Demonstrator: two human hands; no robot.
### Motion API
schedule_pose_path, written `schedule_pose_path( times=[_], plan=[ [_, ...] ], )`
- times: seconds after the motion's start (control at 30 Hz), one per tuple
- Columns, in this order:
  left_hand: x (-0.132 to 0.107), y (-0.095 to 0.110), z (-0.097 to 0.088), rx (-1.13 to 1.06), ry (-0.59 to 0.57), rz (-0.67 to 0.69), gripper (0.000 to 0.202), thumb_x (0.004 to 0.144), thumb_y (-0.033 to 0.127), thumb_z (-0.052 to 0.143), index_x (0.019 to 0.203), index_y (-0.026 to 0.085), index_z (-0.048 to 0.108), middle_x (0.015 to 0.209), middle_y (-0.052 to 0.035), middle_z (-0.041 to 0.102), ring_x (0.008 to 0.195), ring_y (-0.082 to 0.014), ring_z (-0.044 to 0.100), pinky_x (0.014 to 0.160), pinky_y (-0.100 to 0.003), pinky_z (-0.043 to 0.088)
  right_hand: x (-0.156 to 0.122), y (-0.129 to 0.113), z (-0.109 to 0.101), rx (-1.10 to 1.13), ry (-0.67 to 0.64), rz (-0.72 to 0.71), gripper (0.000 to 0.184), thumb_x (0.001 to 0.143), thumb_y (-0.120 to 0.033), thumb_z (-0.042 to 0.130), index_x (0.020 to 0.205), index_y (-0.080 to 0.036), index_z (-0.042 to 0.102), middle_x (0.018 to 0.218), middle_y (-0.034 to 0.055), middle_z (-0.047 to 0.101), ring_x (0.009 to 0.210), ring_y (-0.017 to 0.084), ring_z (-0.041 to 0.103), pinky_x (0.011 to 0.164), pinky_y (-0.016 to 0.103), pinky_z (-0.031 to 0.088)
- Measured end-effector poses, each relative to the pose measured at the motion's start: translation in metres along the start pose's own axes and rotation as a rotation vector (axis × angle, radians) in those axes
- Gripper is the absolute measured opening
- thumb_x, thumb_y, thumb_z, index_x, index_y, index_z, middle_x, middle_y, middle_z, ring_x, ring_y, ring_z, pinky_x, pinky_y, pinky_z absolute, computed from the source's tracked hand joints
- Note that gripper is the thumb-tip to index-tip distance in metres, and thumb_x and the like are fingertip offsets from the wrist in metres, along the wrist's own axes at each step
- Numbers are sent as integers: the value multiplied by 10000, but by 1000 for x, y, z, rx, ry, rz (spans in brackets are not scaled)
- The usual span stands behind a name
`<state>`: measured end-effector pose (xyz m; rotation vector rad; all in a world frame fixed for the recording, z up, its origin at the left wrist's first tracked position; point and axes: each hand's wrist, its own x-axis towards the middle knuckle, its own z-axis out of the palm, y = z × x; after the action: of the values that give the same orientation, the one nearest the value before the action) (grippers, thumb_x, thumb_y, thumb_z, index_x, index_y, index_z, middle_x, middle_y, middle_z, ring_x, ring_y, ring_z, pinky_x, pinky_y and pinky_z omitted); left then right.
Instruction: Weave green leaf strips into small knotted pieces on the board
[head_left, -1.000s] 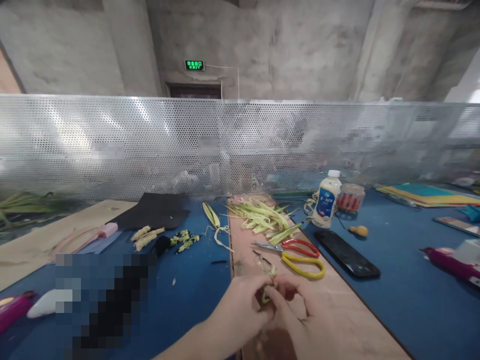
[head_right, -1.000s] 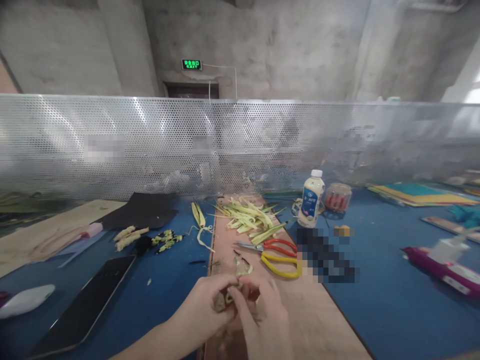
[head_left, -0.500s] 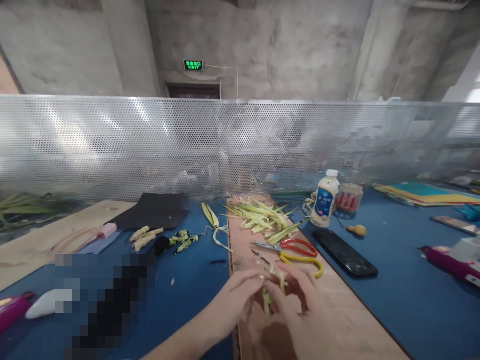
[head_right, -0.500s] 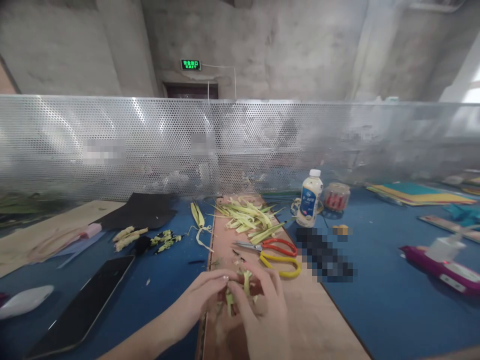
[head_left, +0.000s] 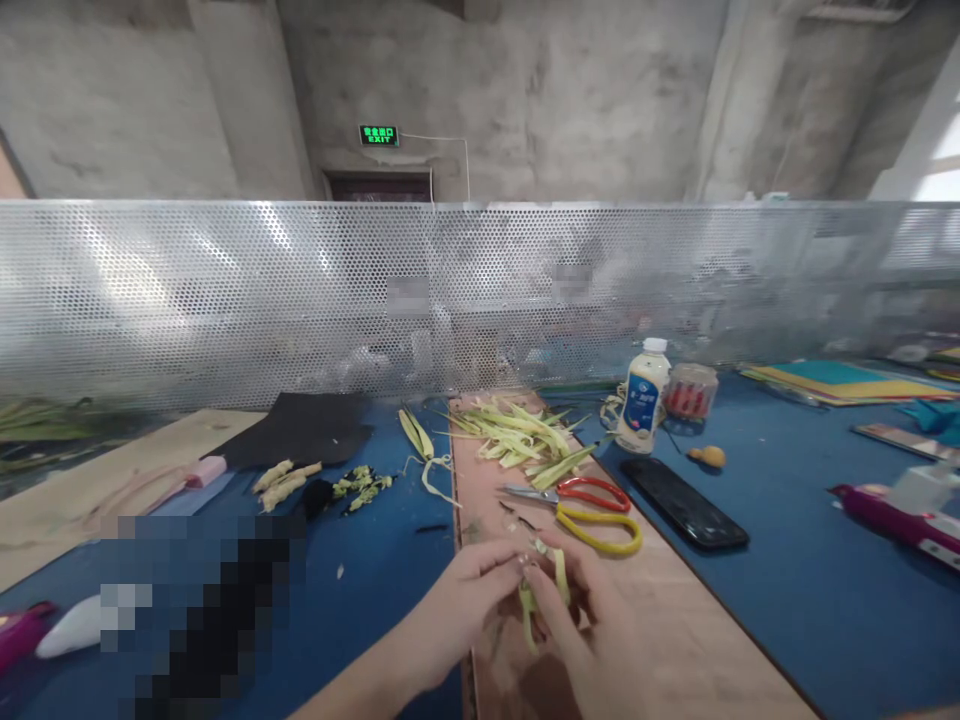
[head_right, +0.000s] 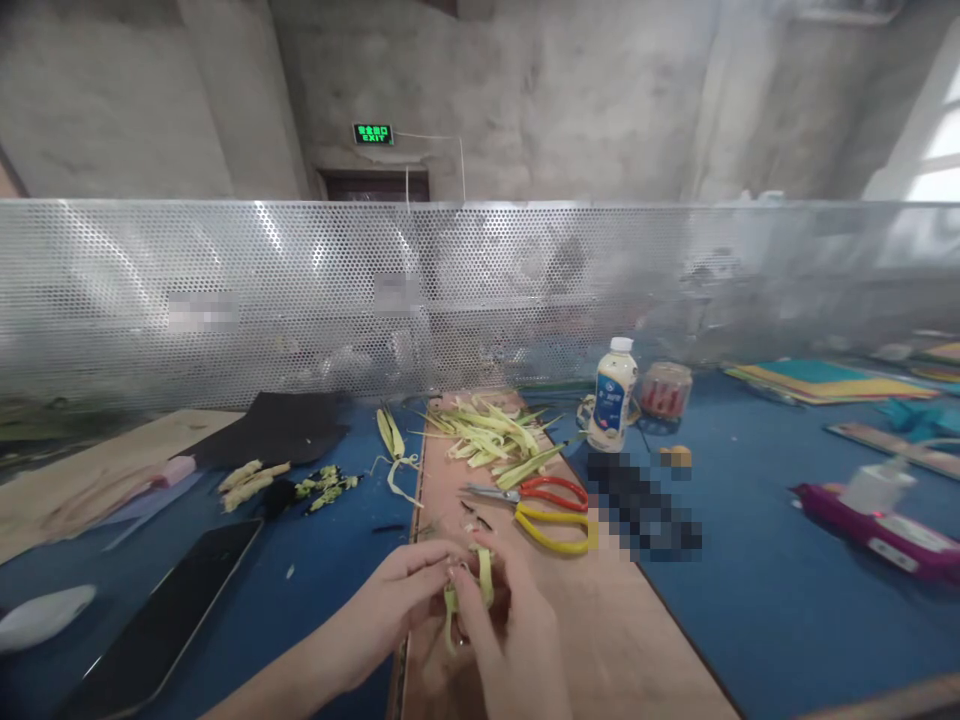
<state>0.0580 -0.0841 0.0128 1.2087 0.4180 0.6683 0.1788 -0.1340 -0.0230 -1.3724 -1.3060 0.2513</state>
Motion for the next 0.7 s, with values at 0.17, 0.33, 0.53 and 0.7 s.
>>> schedule_pose_path(
  times=[0.17, 0.33, 0.53, 0.7],
  plan=[
    [0, 2, 2, 220, 38, 106, 255, 826, 307, 461, 787, 130, 641, 678, -14, 584, 614, -103, 524, 607, -209, 419, 1, 6, 0, -111, 58, -108, 406, 784, -406, 548, 1144, -222, 512, 1174, 73, 559, 1044, 236, 537, 845, 373, 464],
    [-2, 2, 3, 372, 95, 103, 332, 844, 377, 385, 859, 144, 621, 654, -16, 587, 570, -118, 520, 573, -222, 416, 0, 9, 5, -109, 101, -113, 418, 810, -409, 507, 1172, -200, 502, 1079, 79, 608, 950, 230, 589, 767, 378, 502],
    [-5, -1, 5, 637, 351, 209, 371, 858, 428, 323, 754, 160, 559, 572, 19, 497, 515, -92, 467, 495, -180, 361, -3, 11, 17, -74, 137, -137, 374, 775, -456, 524, 1066, -229, 582, 995, 75, 646, 892, 244, 608, 725, 347, 517],
    [-10, 5, 8, 704, 466, 241, 395, 859, 454, 294, 752, 163, 540, 476, 52, 411, 399, -71, 386, 404, -170, 301, 1, -3, 13, 16, 112, -187, 230, 869, -303, 467, 1057, -198, 545, 1097, 60, 562, 898, 168, 573, 763, 362, 482]
  ],
)
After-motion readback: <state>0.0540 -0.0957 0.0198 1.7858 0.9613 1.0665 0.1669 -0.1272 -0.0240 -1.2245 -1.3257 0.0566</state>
